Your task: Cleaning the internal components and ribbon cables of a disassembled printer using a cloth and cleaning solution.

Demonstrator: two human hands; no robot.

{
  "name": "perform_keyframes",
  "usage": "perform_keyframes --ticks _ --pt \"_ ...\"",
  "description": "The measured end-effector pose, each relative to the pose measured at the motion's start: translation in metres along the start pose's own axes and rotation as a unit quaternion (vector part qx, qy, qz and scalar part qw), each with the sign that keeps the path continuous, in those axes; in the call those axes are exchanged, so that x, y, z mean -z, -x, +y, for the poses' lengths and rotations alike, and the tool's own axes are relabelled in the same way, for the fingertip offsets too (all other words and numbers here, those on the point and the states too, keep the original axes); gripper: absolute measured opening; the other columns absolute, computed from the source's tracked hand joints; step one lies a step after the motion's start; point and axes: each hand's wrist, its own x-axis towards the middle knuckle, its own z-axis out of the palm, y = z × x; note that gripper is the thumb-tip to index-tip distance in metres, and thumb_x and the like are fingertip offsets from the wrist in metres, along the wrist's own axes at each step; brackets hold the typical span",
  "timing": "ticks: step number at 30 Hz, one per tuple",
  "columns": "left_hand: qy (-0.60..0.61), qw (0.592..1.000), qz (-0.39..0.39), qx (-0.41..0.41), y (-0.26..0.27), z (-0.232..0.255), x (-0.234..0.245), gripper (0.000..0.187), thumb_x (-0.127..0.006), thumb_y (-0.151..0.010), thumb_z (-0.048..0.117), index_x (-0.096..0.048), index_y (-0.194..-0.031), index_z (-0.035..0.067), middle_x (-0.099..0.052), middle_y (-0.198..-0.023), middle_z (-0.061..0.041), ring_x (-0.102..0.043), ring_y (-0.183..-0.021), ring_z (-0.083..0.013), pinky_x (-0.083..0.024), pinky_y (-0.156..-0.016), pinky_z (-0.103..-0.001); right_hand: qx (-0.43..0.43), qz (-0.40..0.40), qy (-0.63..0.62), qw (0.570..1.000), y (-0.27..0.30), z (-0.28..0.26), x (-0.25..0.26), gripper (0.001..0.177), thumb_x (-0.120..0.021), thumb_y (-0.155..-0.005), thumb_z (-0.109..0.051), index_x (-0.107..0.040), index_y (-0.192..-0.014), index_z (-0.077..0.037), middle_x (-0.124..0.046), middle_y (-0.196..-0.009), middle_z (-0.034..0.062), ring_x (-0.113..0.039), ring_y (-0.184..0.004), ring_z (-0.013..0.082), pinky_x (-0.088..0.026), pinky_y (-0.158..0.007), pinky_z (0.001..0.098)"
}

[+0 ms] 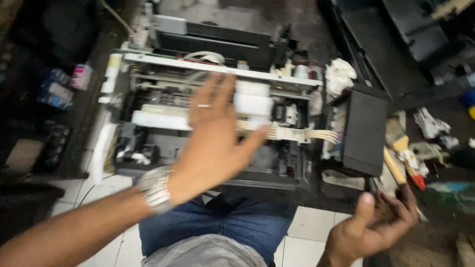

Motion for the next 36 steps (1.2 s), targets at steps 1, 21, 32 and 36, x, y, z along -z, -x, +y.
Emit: perform_keyframes --ticks 1,21,32,36 --pt "-0.002 1.000 0.009 0.009 -0.002 0.003 -0.012 0.064 -0.051 -0.095 0.054 -0.073 -0.061 0.004 -0.030 -0.163 -0.025 -0.010 -0.153 -0.0437 -0.001 -0.119 -0.062 0.004 -0.007 -0.009 1.000 0.002 -0.013 -0.001 0.036 -0.061 -0.110 -0.017 -0.044 -0.134 0.003 -0.045 -0.147 0.0201 -0.045 -0.108 0.0269 -0.042 -0.102 0.0377" --pt "0.205 0.940 0.186 -0.200 0.160 -0.081 0.041 0.020 -0.068 -0.098 0.019 -0.074 -0.111 0.005 -0.074 -0.079 0.001 -0.052 -0.057 -0.0160 -0.042 -0.062 -0.033 -0.014 -0.354 0.155 0.922 -0.058 -0.091 -0.083 0.045 -0.065 -0.105 -0.024 -0.055 -0.143 -0.002 -0.067 -0.130 0.0225 -0.065 -0.113 0.0357 -0.047 -0.095 0.0448" --pt "0.348 0.794 0.088 0.491 0.296 -0.323 -0.185 0.064 -0.049 -0.094 0.041 -0.043 -0.155 0.020 -0.061 -0.136 0.001 -0.055 -0.115 -0.0149 -0.041 -0.102 -0.030 -0.047 -0.378 0.149 0.912 -0.071 -0.072 -0.101 0.047 -0.069 -0.105 -0.014 -0.052 -0.145 0.004 -0.066 -0.130 0.0262 -0.062 -0.121 0.0314 -0.046 -0.099 0.0414" --pt "0.434 0.696 -0.008 0.573 0.260 -0.277 -0.128 0.085 -0.037 -0.086 0.071 -0.044 -0.155 0.020 -0.055 -0.155 -0.004 -0.053 -0.142 -0.0252 -0.039 -0.120 -0.038 -0.002 -0.425 0.178 0.888 -0.074 -0.056 -0.112 0.050 -0.073 -0.102 -0.021 -0.059 -0.145 0.000 -0.069 -0.120 0.0265 -0.062 -0.106 0.0336 -0.044 -0.091 0.0414"
